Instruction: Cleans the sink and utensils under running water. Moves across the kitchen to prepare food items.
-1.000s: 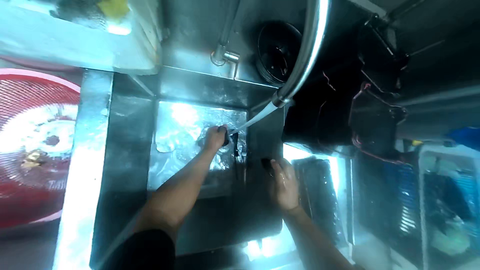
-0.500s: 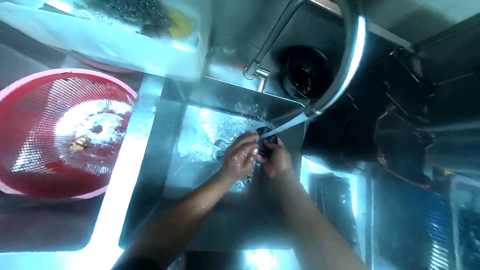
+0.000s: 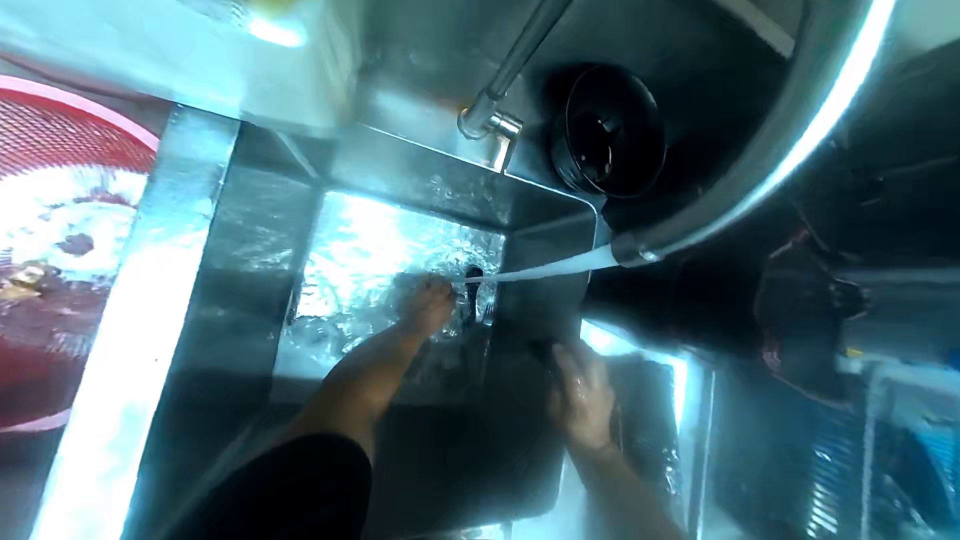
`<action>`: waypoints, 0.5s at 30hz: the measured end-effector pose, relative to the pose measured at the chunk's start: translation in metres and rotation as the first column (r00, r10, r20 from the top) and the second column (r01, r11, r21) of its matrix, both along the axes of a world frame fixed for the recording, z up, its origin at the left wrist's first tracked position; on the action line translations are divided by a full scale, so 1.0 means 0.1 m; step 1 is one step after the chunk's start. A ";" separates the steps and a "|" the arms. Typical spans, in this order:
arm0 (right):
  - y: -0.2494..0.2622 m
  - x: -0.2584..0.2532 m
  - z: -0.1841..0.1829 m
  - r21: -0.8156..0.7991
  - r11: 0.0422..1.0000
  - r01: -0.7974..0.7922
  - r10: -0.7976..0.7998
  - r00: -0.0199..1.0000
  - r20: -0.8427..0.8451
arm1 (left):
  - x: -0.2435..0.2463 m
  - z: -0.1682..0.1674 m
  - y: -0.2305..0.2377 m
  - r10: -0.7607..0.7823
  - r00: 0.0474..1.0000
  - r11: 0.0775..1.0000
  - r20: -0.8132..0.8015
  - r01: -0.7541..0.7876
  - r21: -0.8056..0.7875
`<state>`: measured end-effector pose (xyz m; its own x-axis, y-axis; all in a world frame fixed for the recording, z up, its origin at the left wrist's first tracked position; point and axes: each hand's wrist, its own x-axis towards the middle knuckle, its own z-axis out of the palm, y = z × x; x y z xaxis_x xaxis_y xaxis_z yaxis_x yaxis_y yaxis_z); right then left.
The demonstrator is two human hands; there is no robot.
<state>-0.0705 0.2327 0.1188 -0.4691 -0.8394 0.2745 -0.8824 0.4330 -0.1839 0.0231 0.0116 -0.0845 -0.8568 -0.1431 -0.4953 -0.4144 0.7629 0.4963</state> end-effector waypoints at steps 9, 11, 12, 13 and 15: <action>0.00 -0.03 -0.05 0.056 0.998 -0.016 0.020 0.998 -0.067 | -0.06 0.00 -0.53 0.634 0.774 0.765 0.015 -0.624 -0.158; 0.00 -0.04 -0.05 0.046 0.999 -0.023 0.025 0.998 -0.057 | -0.17 0.10 -0.71 0.695 0.716 0.701 -0.063 -0.694 -0.165; 0.00 -0.04 -0.05 0.040 0.999 -0.027 0.029 0.998 -0.047 | -0.22 0.16 -0.74 0.700 0.705 0.692 -0.112 -0.709 -0.138; 0.00 -0.03 -0.05 0.038 0.999 -0.030 0.031 0.999 -0.044 | -0.26 0.23 -0.73 0.706 0.694 0.689 -0.142 -0.719 -0.090; 0.00 -0.02 -0.04 0.035 0.999 -0.035 0.037 0.998 -0.044 | -0.34 0.30 -0.57 0.708 0.687 0.695 -0.164 -0.719 -0.010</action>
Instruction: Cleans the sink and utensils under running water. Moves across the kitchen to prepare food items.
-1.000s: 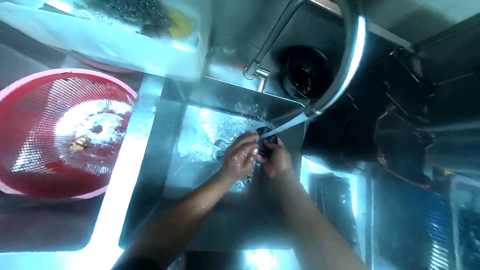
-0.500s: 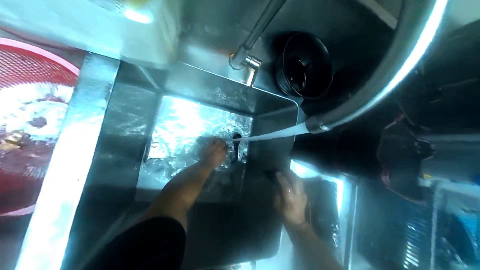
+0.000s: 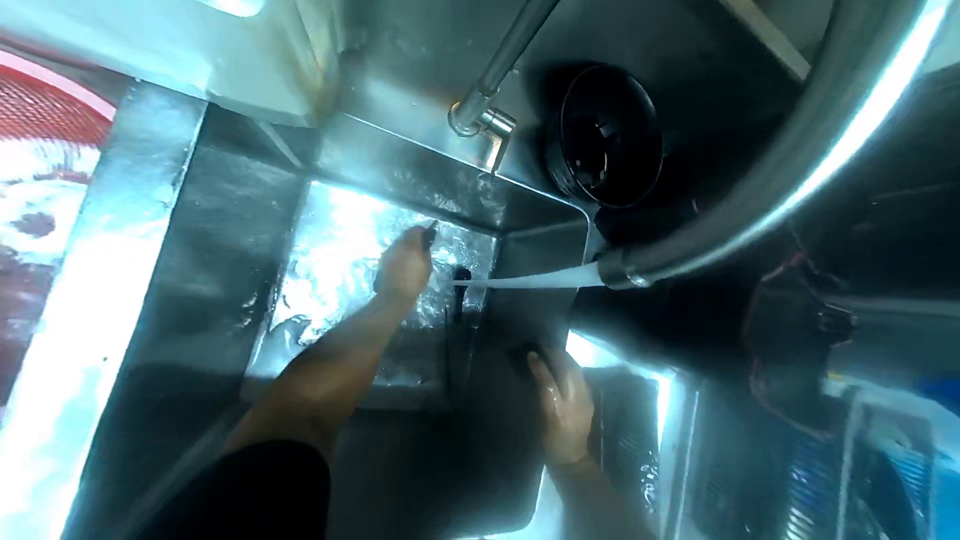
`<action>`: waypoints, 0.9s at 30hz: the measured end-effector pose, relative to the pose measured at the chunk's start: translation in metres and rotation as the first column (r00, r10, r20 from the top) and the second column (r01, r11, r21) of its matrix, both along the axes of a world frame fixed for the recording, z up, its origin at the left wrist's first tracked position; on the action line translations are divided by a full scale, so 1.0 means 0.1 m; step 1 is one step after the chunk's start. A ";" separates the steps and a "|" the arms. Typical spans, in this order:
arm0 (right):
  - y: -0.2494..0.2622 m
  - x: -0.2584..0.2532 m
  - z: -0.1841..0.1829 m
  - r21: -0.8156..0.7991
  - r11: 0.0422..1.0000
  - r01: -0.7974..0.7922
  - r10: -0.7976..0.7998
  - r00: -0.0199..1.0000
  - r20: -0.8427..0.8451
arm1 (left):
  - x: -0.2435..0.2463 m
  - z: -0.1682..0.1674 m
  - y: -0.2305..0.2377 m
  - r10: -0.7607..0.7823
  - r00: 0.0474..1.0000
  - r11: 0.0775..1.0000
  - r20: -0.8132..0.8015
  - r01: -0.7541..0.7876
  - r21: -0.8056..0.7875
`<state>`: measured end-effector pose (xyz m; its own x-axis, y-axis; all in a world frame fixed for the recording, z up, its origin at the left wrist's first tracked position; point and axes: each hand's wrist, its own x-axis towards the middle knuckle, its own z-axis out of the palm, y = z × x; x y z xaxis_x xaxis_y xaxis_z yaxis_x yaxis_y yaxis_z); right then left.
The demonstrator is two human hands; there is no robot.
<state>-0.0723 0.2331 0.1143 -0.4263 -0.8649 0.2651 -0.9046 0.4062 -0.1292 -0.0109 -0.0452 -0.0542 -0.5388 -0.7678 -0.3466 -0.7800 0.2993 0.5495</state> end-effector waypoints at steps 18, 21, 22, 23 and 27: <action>-0.01 -0.05 0.03 0.059 0.997 -0.039 0.041 0.999 -0.027 | -0.43 -0.17 1.10 -0.076 0.979 0.901 0.189 -0.014 0.434; -0.02 -0.07 0.03 0.055 0.997 -0.048 0.050 0.998 -0.036 | -0.25 -0.01 0.96 -0.020 0.982 0.896 0.190 -0.067 0.438; -0.01 -0.07 0.02 0.058 0.997 -0.049 0.051 0.998 -0.032 | -0.14 -0.06 1.02 0.075 0.979 0.897 0.189 -0.149 0.416; -0.01 -0.08 0.02 0.062 0.997 -0.051 0.053 0.998 -0.026 | -0.01 -0.09 1.14 0.186 0.965 0.880 0.183 -0.246 0.406; -0.01 -0.06 0.01 0.052 0.998 -0.037 0.038 0.999 -0.028 | 0.36 0.21 1.65 0.321 0.891 0.755 0.321 -0.445 0.482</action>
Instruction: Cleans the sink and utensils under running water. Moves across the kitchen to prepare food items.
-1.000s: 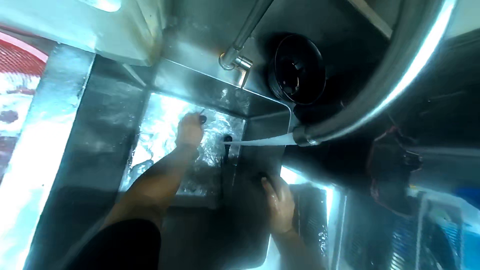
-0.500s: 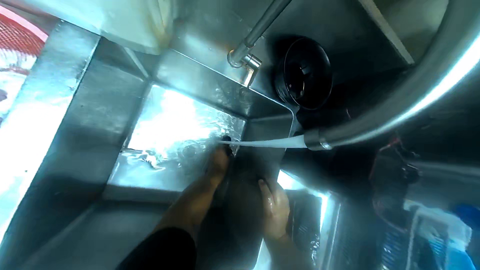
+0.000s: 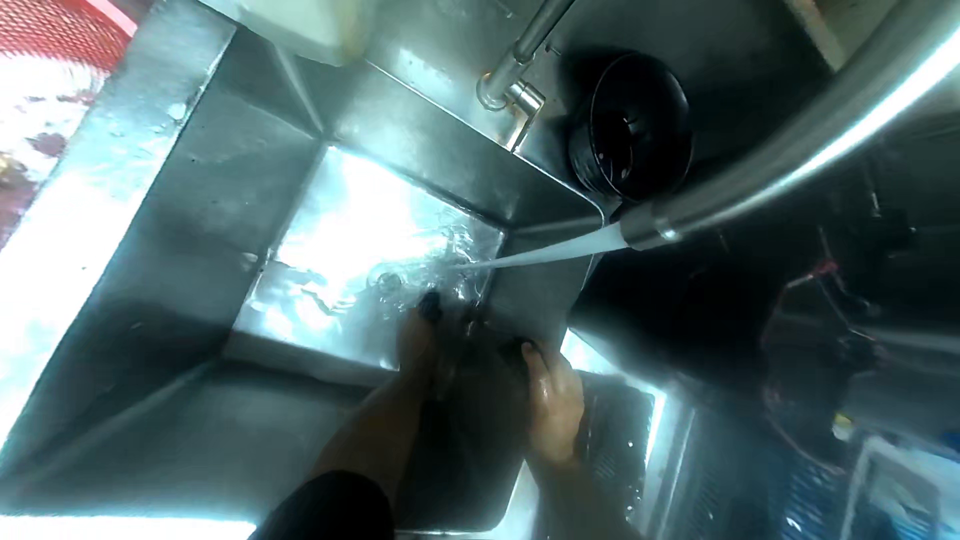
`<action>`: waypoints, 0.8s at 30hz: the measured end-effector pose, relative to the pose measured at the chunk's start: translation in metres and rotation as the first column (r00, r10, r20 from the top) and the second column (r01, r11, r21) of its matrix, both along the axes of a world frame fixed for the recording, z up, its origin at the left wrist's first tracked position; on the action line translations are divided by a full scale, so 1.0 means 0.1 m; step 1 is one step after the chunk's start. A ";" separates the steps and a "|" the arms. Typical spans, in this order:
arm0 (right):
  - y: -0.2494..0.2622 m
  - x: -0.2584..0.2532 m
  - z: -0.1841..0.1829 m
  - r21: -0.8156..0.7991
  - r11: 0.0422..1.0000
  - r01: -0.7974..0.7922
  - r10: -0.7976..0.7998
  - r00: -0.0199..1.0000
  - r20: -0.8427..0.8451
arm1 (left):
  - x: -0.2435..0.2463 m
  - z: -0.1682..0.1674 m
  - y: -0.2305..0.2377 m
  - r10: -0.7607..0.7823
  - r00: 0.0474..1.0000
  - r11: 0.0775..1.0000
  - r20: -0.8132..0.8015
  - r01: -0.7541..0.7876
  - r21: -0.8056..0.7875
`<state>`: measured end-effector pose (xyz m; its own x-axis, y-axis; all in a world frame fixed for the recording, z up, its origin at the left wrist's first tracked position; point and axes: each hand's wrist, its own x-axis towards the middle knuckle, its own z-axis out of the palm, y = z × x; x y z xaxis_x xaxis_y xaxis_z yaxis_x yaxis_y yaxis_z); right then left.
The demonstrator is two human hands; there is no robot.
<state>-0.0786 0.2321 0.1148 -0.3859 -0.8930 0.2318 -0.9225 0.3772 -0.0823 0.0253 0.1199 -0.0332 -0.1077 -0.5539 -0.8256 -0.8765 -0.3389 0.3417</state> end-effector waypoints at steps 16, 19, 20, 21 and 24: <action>-0.02 -0.05 0.04 0.020 0.999 -0.029 0.029 1.000 -0.011 | -0.53 0.18 -0.06 -0.159 0.949 0.943 -0.273 0.228 0.241; -0.05 -0.06 0.03 0.037 0.999 -0.023 0.024 0.999 -0.026 | -0.59 0.36 -0.55 0.019 0.938 0.938 -0.345 0.103 0.332; -0.05 -0.06 0.03 0.043 0.999 -0.023 0.024 0.999 -0.025 | -0.63 0.16 -0.60 0.048 0.916 0.980 -0.399 0.035 0.197; -0.04 -0.05 0.04 0.052 0.998 -0.023 0.024 0.999 -0.023 | -0.65 -0.04 -0.65 0.041 0.897 0.997 -0.440 -0.010 0.071; -0.02 -0.03 0.03 0.066 0.998 -0.019 0.021 0.999 -0.034 | -0.70 -0.27 -1.07 -0.218 0.935 0.963 -0.280 0.159 -0.219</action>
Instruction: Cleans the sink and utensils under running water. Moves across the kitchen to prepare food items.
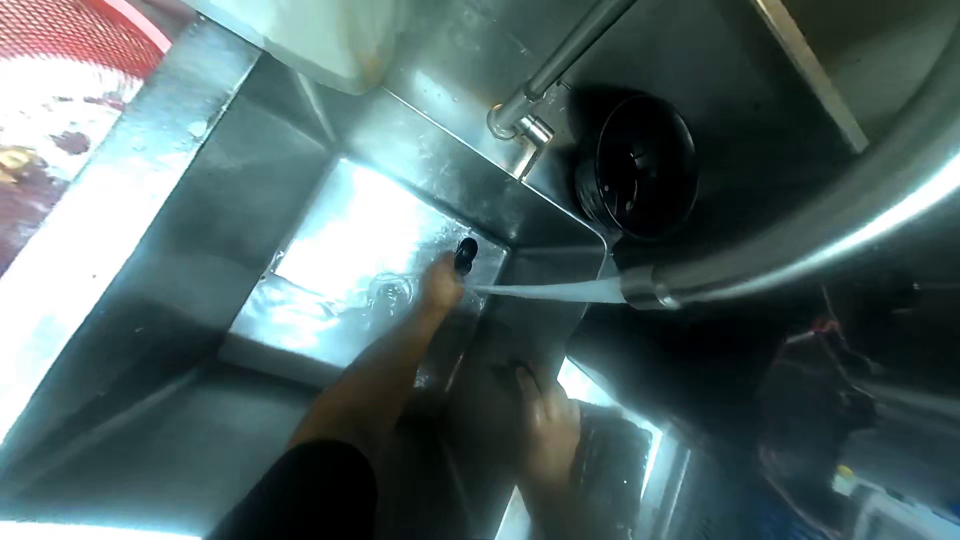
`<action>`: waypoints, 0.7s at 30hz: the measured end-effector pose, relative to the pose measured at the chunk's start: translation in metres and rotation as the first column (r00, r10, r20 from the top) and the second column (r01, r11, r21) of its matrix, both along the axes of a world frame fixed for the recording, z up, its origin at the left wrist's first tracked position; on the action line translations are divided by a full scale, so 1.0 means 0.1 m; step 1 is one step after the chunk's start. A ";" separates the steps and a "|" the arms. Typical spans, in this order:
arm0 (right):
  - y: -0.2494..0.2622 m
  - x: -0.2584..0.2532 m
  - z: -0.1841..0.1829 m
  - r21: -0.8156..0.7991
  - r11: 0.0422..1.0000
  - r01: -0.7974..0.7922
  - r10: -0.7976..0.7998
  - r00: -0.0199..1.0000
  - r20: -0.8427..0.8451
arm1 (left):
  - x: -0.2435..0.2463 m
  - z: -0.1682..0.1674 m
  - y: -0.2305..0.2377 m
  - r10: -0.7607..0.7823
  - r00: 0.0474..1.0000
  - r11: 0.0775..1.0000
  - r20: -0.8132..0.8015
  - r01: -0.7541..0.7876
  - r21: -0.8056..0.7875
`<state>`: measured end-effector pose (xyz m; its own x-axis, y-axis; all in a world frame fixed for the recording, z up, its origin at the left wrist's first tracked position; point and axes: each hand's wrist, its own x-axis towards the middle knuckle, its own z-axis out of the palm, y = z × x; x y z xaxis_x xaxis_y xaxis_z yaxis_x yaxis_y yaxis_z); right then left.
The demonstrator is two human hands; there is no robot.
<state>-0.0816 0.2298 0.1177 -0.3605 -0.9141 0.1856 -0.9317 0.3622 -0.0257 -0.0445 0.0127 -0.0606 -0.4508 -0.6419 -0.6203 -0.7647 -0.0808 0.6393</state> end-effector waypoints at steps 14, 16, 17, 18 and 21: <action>-0.08 0.05 0.05 0.010 1.000 0.017 -0.017 1.000 -0.024 | 0.22 -0.18 -0.27 -0.333 0.936 0.937 0.112 0.315 0.147; -0.07 0.05 0.04 0.010 1.000 0.022 -0.021 1.000 -0.020 | 0.20 0.01 -0.21 -0.234 0.971 0.947 0.056 0.215 0.236; -0.06 0.05 0.04 0.011 1.000 0.024 -0.024 1.000 -0.019 | 0.18 0.10 -0.19 -0.146 0.988 0.954 0.043 0.129 0.270; -0.06 0.04 0.03 0.013 1.000 0.029 -0.029 0.999 -0.022 | 0.15 0.22 -0.19 -0.064 0.998 0.955 0.026 0.053 0.291; -0.07 0.06 0.04 0.027 0.999 0.039 -0.038 0.999 -0.036 | 0.11 0.49 -0.17 0.124 0.992 0.957 -0.029 -0.112 0.267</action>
